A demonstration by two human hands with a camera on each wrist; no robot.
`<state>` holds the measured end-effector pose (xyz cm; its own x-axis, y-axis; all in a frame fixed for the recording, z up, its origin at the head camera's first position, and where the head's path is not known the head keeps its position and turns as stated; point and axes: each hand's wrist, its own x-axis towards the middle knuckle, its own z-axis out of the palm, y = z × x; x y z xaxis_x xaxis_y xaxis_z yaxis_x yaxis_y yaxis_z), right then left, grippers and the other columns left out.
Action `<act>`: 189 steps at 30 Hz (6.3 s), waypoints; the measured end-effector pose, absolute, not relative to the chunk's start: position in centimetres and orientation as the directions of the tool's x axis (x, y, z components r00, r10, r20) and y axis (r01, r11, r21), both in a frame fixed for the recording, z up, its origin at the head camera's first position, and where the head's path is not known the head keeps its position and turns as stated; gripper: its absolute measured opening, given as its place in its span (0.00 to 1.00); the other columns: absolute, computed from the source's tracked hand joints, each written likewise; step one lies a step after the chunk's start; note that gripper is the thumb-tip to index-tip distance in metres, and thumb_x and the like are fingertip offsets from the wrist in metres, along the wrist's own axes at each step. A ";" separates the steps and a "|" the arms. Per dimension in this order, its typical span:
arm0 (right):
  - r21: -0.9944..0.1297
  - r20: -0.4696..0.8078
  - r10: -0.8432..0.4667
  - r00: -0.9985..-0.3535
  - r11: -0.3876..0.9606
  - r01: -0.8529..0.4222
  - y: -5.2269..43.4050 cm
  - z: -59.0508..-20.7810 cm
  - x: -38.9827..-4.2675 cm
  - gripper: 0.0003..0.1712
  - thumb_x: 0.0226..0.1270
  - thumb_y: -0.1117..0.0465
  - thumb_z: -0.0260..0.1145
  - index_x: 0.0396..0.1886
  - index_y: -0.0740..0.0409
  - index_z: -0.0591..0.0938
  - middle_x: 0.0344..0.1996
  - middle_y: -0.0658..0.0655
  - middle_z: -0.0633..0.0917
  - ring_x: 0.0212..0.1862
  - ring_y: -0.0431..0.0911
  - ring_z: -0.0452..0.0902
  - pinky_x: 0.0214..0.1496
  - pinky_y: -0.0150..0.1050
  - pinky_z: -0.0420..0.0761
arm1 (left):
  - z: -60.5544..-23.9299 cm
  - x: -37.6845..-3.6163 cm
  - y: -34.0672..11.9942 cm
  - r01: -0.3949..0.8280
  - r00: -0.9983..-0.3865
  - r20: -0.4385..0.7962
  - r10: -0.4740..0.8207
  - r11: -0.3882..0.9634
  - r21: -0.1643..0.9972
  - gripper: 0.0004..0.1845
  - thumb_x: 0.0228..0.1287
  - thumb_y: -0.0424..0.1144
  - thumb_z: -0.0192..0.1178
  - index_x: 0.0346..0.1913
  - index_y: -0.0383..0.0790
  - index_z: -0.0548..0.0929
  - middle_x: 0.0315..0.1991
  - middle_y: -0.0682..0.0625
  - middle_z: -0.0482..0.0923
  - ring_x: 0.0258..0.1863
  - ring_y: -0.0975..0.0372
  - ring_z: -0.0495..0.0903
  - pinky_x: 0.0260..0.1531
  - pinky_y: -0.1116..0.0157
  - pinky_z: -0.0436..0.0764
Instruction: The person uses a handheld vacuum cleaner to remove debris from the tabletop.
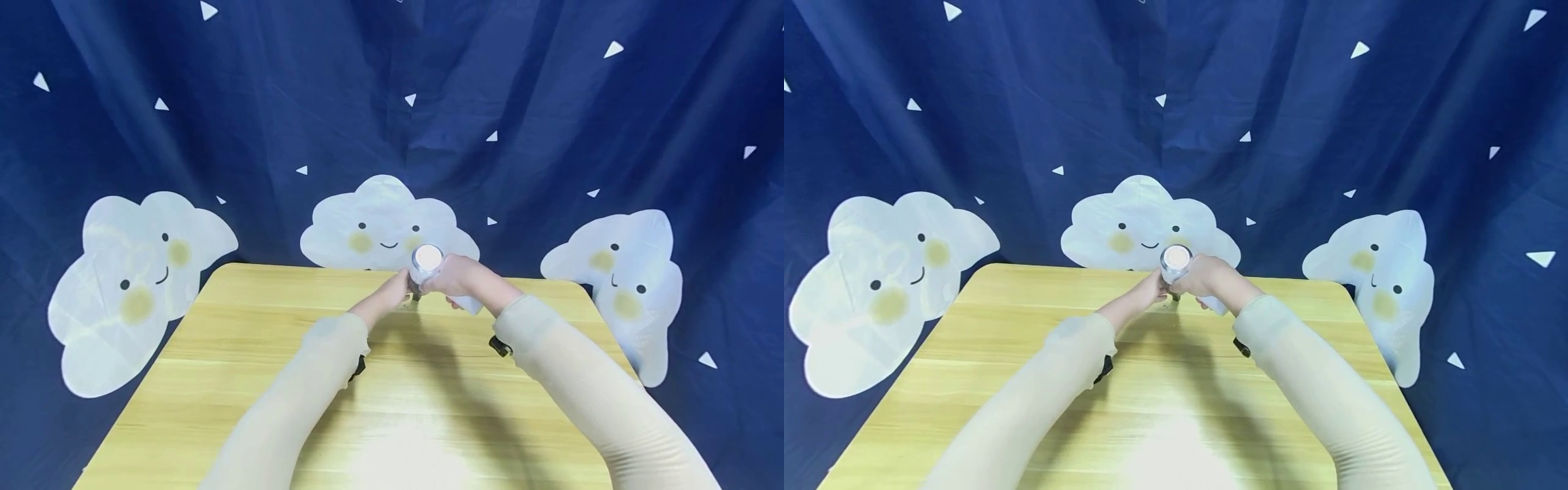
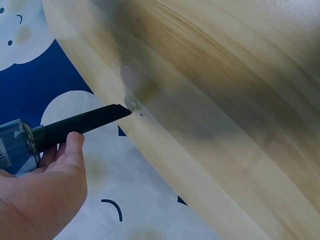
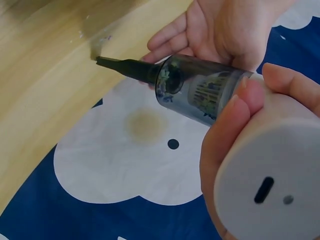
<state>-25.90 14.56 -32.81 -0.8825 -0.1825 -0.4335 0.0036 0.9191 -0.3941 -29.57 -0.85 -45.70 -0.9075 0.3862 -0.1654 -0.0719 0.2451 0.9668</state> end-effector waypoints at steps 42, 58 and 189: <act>-0.567 -0.476 -0.286 -0.832 0.823 0.042 15.6 -32.4 -24.5 0.21 0.61 0.51 0.70 0.43 0.61 0.75 0.19 0.56 0.77 0.16 0.47 0.73 0.19 0.38 0.77 | -43.7 -26.5 -2.3 -0.050 -0.941 -0.223 0.255 0.547 0.835 0.39 0.76 0.59 0.18 0.62 0.41 0.78 0.60 0.41 0.78 0.58 0.49 0.76 0.64 0.46 0.69; -0.423 -0.489 -0.206 -0.847 0.906 0.024 16.3 -31.6 -23.6 0.24 0.59 0.47 0.70 0.42 0.62 0.76 0.17 0.56 0.78 0.17 0.47 0.75 0.20 0.39 0.78 | -44.4 -25.8 -0.2 0.028 -0.928 -0.163 0.335 0.498 0.867 0.34 0.80 0.51 0.18 0.49 0.38 0.77 0.54 0.39 0.80 0.50 0.50 0.78 0.53 0.53 0.78; -0.817 -0.424 -0.563 -0.710 0.576 0.031 19.0 -38.0 -20.9 0.19 0.65 0.56 0.68 0.50 0.59 0.76 0.19 0.59 0.78 0.18 0.47 0.75 0.19 0.38 0.78 | -46.6 -20.8 -6.6 0.103 -0.780 -0.270 0.564 0.542 0.834 0.51 0.73 0.70 0.14 0.60 0.37 0.80 0.45 0.44 0.85 0.48 0.51 0.84 0.59 0.46 0.74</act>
